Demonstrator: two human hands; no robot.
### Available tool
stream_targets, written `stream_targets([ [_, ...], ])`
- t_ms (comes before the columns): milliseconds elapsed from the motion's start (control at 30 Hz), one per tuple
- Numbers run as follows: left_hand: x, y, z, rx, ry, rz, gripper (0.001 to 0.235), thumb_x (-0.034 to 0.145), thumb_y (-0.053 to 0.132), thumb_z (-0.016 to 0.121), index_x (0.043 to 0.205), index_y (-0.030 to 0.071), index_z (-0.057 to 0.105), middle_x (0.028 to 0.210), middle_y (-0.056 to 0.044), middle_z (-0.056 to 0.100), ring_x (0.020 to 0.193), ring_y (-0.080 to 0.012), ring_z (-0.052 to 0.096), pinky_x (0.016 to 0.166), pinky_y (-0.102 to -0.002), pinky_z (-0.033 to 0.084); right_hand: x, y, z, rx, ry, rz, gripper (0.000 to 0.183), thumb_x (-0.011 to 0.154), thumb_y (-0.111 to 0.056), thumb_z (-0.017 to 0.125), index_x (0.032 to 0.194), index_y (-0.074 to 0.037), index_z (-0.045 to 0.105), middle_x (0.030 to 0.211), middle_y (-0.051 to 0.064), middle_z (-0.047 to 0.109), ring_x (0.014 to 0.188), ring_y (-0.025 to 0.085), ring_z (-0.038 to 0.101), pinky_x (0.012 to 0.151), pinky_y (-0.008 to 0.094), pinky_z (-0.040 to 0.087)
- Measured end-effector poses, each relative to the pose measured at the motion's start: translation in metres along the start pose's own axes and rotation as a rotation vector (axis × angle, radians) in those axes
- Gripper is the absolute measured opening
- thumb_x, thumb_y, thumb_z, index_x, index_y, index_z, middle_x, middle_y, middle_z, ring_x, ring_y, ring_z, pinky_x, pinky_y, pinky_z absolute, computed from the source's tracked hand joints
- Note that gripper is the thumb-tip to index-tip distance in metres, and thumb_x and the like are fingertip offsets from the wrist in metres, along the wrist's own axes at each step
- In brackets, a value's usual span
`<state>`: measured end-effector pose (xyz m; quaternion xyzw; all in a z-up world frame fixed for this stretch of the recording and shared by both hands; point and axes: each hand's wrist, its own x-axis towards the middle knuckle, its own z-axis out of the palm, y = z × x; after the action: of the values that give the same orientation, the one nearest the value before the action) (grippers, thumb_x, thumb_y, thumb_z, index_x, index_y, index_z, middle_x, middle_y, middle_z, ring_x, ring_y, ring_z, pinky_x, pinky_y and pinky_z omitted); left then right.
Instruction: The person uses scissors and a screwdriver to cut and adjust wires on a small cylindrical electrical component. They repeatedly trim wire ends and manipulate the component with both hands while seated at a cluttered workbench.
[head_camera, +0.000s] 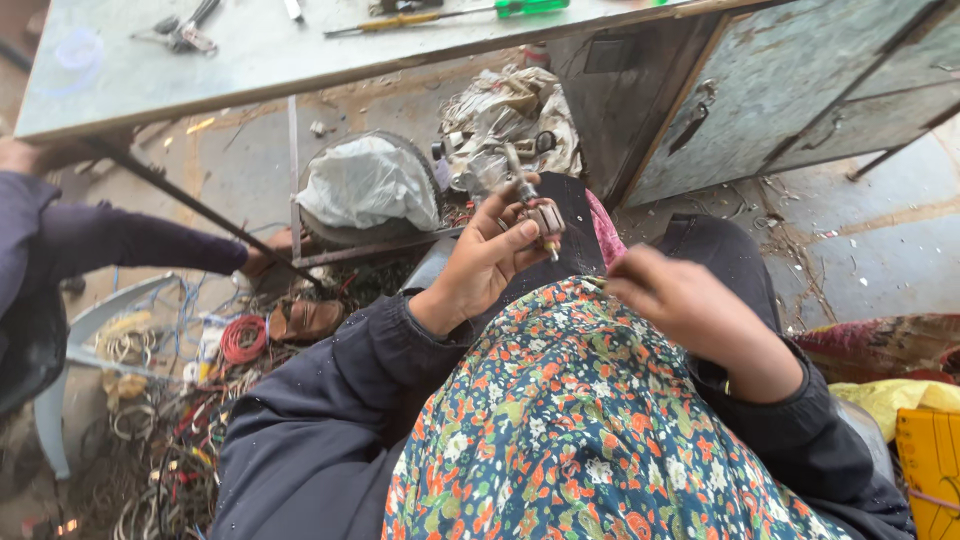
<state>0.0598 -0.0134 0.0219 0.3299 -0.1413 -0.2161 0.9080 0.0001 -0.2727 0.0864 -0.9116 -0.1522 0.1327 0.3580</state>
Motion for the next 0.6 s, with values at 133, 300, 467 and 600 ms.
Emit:
stream_targets([
  [133,0.003,-0.006,0.004,0.107,-0.249,-0.113,0.061,0.100,0.003,0.069,0.156,0.003,0.043,0.137,-0.013,0.063,0.118,-0.0223,0.064,0.103,-0.037,0.056,0.001,0.005,-0.010,0.039,0.455,-0.077,0.030,0.102,-0.022,0.058,0.124,-0.002,0.058,0.118,0.019,0.071,0.110,0.029,0.069,0.091,0.039,0.053],
  [300,0.009,-0.039,0.005,0.367,-0.367,-0.295,0.070,0.093,0.006,0.074,0.154,0.003,0.040,0.141,-0.011,0.057,0.124,-0.0189,0.061,0.107,-0.036,0.054,-0.022,0.009,-0.014,0.985,0.490,-0.421,0.016,0.110,-0.014,0.052,0.122,-0.005,0.050,0.137,0.025,0.062,0.134,0.034,0.059,0.120,0.047,0.045],
  [467,0.026,-0.050,0.000,0.321,-0.248,-0.256,0.070,0.093,0.009,0.076,0.153,0.004,0.041,0.133,-0.014,0.058,0.118,-0.0199,0.062,0.100,-0.036,0.056,-0.055,0.022,0.000,1.429,-0.037,-0.572,0.019,0.113,-0.016,0.055,0.114,0.003,0.059,0.098,0.023,0.072,0.094,0.031,0.068,0.091,0.047,0.052],
  [600,0.042,-0.037,-0.002,0.098,-0.109,-0.210,0.065,0.091,0.009,0.073,0.146,0.010,0.039,0.130,-0.012,0.061,0.111,-0.0210,0.067,0.093,-0.038,0.061,-0.059,0.033,0.003,1.140,-0.413,-0.272,0.019,0.109,-0.013,0.059,0.107,0.006,0.064,0.087,0.015,0.068,0.075,0.023,0.065,0.072,0.038,0.052],
])
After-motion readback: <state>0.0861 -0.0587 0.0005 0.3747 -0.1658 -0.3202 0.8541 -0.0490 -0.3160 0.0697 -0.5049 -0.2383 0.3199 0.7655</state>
